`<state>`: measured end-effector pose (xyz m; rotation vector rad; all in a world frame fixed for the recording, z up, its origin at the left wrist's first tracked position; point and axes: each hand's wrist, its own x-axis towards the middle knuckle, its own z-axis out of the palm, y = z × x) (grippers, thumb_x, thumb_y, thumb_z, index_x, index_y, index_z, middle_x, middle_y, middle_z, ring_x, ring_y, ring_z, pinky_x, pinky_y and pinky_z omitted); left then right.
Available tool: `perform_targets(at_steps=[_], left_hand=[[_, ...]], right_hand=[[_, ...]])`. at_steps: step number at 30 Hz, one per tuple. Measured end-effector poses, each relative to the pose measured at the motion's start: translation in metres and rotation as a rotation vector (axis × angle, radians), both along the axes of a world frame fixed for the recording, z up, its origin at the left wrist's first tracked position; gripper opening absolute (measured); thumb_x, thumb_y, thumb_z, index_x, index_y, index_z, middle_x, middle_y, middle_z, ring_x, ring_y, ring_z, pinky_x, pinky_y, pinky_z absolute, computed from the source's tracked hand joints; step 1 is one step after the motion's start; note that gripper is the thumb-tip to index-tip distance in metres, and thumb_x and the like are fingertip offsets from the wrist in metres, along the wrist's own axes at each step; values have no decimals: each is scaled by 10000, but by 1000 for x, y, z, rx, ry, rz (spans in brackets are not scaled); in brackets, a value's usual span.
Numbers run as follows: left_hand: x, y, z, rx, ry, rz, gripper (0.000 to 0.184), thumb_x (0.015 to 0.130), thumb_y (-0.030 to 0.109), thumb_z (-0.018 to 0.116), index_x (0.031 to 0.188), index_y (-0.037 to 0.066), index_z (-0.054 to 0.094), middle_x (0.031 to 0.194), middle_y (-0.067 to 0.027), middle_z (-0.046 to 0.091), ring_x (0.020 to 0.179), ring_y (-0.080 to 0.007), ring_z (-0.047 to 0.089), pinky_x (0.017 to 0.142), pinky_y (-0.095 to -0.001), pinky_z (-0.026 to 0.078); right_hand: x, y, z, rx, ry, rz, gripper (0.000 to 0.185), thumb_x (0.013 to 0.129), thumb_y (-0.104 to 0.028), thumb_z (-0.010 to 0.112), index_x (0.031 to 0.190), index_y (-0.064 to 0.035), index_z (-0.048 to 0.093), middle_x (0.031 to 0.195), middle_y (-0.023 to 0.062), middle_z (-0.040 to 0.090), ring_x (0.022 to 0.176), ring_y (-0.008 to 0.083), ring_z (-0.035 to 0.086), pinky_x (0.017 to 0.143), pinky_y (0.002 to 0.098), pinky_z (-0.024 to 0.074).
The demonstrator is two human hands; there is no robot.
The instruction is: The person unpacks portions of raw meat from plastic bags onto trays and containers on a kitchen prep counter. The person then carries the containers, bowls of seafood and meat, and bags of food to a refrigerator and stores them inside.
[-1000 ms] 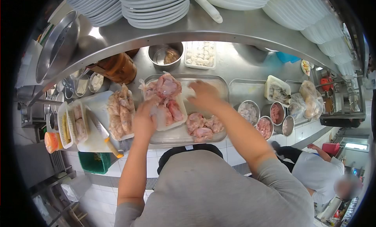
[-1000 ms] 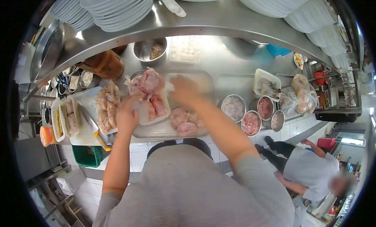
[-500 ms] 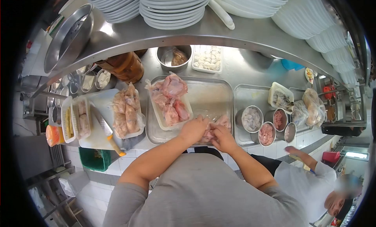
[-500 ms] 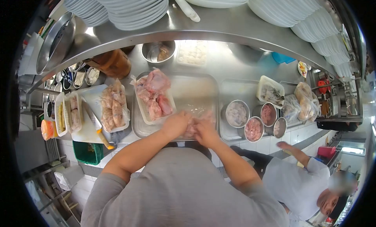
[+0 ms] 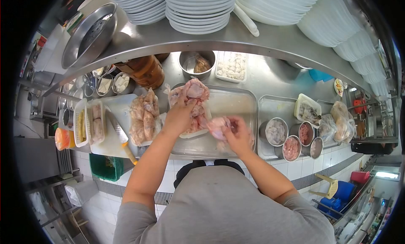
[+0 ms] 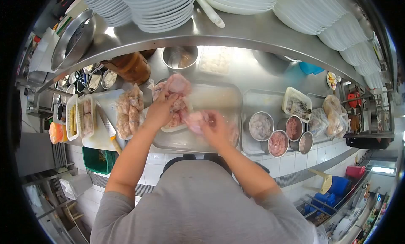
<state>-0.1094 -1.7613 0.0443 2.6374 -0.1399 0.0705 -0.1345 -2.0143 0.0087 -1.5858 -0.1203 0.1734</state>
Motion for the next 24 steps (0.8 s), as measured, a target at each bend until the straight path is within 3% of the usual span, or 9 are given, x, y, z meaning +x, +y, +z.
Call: perform_targets(at_steps=[5, 6, 7, 8, 10, 12, 16, 18, 24], left_hand=[[-24, 17, 33, -44, 96, 150, 579, 798, 127, 721, 1361, 124, 585, 1386, -174, 531, 1159, -365, 598, 913, -429, 535], [-35, 27, 24, -277, 2, 202, 533, 827, 148, 706, 1349, 150, 596, 1361, -172, 546, 1148, -373, 604, 898, -437, 537], [-47, 30, 16, -513, -87, 256, 488, 856, 169, 690, 1338, 175, 607, 1336, -171, 561, 1137, -382, 611, 883, -446, 540], [-59, 22, 5, -516, -81, 255, 488, 856, 169, 690, 1338, 175, 607, 1336, -171, 561, 1137, -382, 611, 883, -446, 540], [-76, 4, -14, -175, -87, 207, 502, 884, 211, 685, 1369, 148, 569, 1263, -184, 599, 1125, -392, 609, 901, -443, 526], [-83, 5, -38, -187, -48, 279, 518, 881, 221, 690, 1374, 128, 557, 1261, -185, 597, 1121, -390, 608, 915, -442, 520], [-79, 14, -40, -352, -48, 403, 514, 864, 242, 710, 1327, 72, 566, 1241, -182, 601, 1108, -381, 607, 938, -432, 506], [-79, 12, -33, -334, -101, 387, 489, 857, 233, 714, 1298, 72, 577, 1228, -182, 605, 1106, -379, 608, 925, -431, 509], [-72, 17, -39, -339, -71, 318, 405, 837, 195, 717, 1199, 57, 600, 1140, -176, 616, 1050, -377, 617, 876, -436, 514]], right_hand=[[13, 59, 15, 201, -53, 49, 353, 885, -104, 706, 1204, -53, 562, 1121, 92, 610, 960, 177, 609, 824, 321, 527], [11, 68, 19, 203, -50, 40, 353, 885, -104, 706, 1204, -53, 562, 1121, 92, 610, 960, 177, 609, 824, 321, 527], [8, 76, 25, 42, -64, 96, 359, 884, -103, 704, 1210, -53, 564, 1141, 108, 603, 973, 189, 615, 811, 317, 535], [5, 79, 28, -121, -78, 157, 364, 883, -101, 702, 1217, -53, 565, 1161, 125, 597, 986, 201, 621, 798, 314, 542], [7, 79, 2, -294, -249, 215, 384, 868, -135, 703, 1226, -72, 578, 1190, 142, 596, 1013, 260, 622, 838, 366, 536], [9, 73, -11, -463, -428, 267, 405, 854, -168, 704, 1235, -91, 591, 1219, 159, 596, 1040, 319, 623, 878, 419, 530], [-10, -3, 21, -1040, -346, 67, 518, 776, -206, 707, 1273, -117, 588, 1332, 210, 540, 1213, 421, 518, 1016, 536, 423], [-17, -49, -9, -1213, -399, -18, 530, 739, -185, 707, 1255, -117, 603, 1337, 239, 518, 1242, 437, 486, 1011, 570, 405], [-44, -82, -50, -1154, -366, 115, 526, 726, -124, 669, 1250, -102, 625, 1252, 250, 531, 1178, 439, 507, 996, 581, 406]])
